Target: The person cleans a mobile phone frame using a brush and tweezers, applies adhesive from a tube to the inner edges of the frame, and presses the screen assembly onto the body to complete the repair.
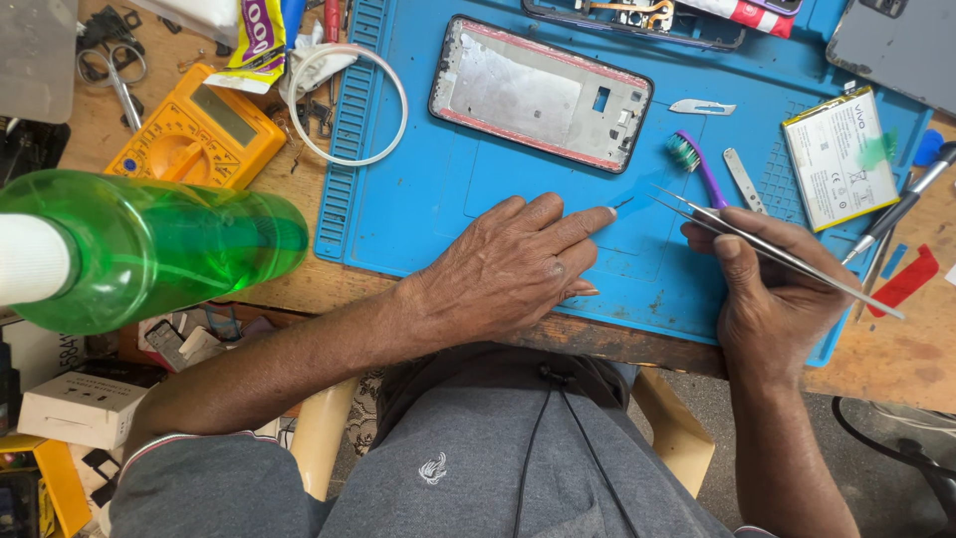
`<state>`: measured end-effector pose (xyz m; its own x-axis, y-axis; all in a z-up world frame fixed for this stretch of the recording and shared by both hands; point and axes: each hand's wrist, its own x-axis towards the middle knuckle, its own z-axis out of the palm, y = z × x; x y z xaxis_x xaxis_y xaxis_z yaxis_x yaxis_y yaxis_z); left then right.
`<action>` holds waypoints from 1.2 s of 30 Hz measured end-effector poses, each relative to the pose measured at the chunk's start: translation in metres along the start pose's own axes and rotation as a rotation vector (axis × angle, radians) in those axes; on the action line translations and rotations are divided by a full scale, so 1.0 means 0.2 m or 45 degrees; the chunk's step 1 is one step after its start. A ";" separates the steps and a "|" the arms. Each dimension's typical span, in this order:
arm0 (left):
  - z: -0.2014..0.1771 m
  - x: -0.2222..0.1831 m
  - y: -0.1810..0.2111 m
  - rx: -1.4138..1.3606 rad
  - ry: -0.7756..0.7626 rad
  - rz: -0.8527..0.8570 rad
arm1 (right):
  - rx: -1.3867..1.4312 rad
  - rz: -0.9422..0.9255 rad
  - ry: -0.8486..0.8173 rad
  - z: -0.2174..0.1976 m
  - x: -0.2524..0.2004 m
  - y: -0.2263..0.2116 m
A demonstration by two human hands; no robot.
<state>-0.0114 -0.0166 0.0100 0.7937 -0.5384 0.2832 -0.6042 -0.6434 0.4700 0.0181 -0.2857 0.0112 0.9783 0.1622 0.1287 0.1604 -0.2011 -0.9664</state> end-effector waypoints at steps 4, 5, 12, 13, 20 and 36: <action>0.00 0.00 -0.01 -0.050 0.009 -0.011 | -0.048 0.005 -0.010 0.00 0.01 -0.01; -0.01 0.00 -0.01 -0.054 0.006 -0.014 | -0.072 0.007 -0.008 0.01 0.01 -0.02; 0.00 -0.01 -0.01 -0.093 0.021 -0.023 | -0.218 -0.070 -0.054 0.01 0.00 -0.02; 0.00 -0.01 -0.01 -0.092 0.018 -0.021 | -0.247 -0.101 -0.070 0.01 0.00 -0.01; 0.00 -0.02 -0.01 -0.061 0.020 -0.013 | -0.320 -0.220 -0.147 -0.01 -0.01 0.03; 0.02 -0.02 0.00 0.079 0.024 0.023 | -0.311 -0.237 -0.179 -0.01 -0.01 0.03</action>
<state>-0.0149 -0.0167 0.0050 0.7836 -0.5399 0.3073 -0.6210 -0.6669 0.4120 0.0173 -0.2883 0.0052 0.9045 0.3459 0.2494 0.3778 -0.3787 -0.8449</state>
